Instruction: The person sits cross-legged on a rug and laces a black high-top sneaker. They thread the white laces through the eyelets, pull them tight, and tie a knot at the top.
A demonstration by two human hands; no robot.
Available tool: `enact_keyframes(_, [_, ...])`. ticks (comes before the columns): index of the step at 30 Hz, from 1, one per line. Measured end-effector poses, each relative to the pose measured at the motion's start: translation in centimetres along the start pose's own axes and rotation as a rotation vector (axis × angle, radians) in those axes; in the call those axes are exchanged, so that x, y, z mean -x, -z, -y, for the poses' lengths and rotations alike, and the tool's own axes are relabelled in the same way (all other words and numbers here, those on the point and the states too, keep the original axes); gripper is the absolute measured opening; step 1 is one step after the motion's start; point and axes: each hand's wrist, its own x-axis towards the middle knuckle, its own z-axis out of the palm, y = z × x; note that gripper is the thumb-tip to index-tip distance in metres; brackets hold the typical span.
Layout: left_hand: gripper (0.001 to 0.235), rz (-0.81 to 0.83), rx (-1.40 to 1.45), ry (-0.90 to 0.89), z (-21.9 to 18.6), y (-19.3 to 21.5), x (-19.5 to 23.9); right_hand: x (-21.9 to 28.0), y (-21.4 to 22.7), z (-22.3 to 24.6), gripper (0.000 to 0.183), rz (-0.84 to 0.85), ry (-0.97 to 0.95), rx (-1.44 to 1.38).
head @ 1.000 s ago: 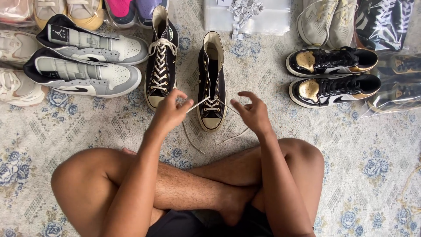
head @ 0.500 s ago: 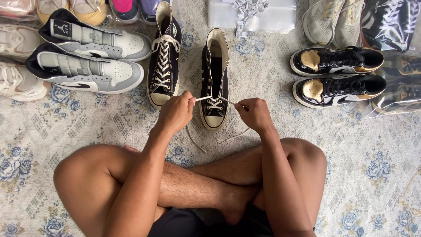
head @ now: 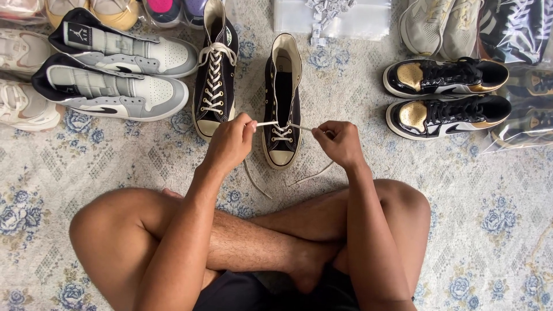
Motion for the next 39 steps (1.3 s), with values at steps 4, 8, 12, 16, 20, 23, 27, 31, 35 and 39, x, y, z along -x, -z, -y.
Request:
enact_keyframes(4, [0.021, 0.164, 0.067, -0.032, -2.3, 1.2, 1.6, 1.3, 1.0, 2.7, 0.014, 0.216, 0.008, -0.147])
enact_keyframes(8, [0.022, 0.250, 0.131, 0.049, -1.5, 0.8, 1.6, 1.4, 2.1, 3.0, 0.017, 0.365, -0.051, -0.029])
enact_keyframes(12, [0.020, 0.218, 0.242, 0.104, -1.1, 1.3, 1.0, 1.2, 2.1, 2.3, 0.029, 0.490, -0.178, 0.170])
enact_keyframes(16, [0.018, 0.199, 0.277, 0.121, -0.3, 1.1, 0.7, 1.2, 1.8, 1.1, 0.032, 0.550, -0.223, 0.267])
enact_keyframes(20, [0.016, 0.157, 0.391, 0.109, 0.0, 1.2, 0.8, 1.1, 1.8, 0.8, 0.037, 0.703, -0.288, 0.410])
enact_keyframes(23, [0.016, 0.128, 0.487, 0.072, -0.5, 2.1, 0.7, 1.6, 2.0, 1.7, 0.043, 0.833, -0.339, 0.485])
enact_keyframes(27, [0.016, 0.110, 0.605, -0.041, -2.7, 3.6, 0.9, 1.9, -0.9, -1.4, 0.045, 0.670, -0.214, 0.639])
enact_keyframes(31, [0.015, 0.139, 0.631, -0.177, -2.1, 2.2, 1.1, 1.8, -4.0, 3.0, 0.057, 0.181, 0.089, 0.317])
enact_keyframes(35, [0.014, 0.254, 0.676, -0.281, -2.9, 0.5, 1.5, 0.3, -8.8, -0.4, 0.051, -0.124, 0.321, 0.036])
enact_keyframes(39, [0.012, 0.391, 0.619, -0.325, -4.1, -0.8, 2.3, 0.0, -9.6, -0.8, 0.019, -0.206, 0.428, 0.032])
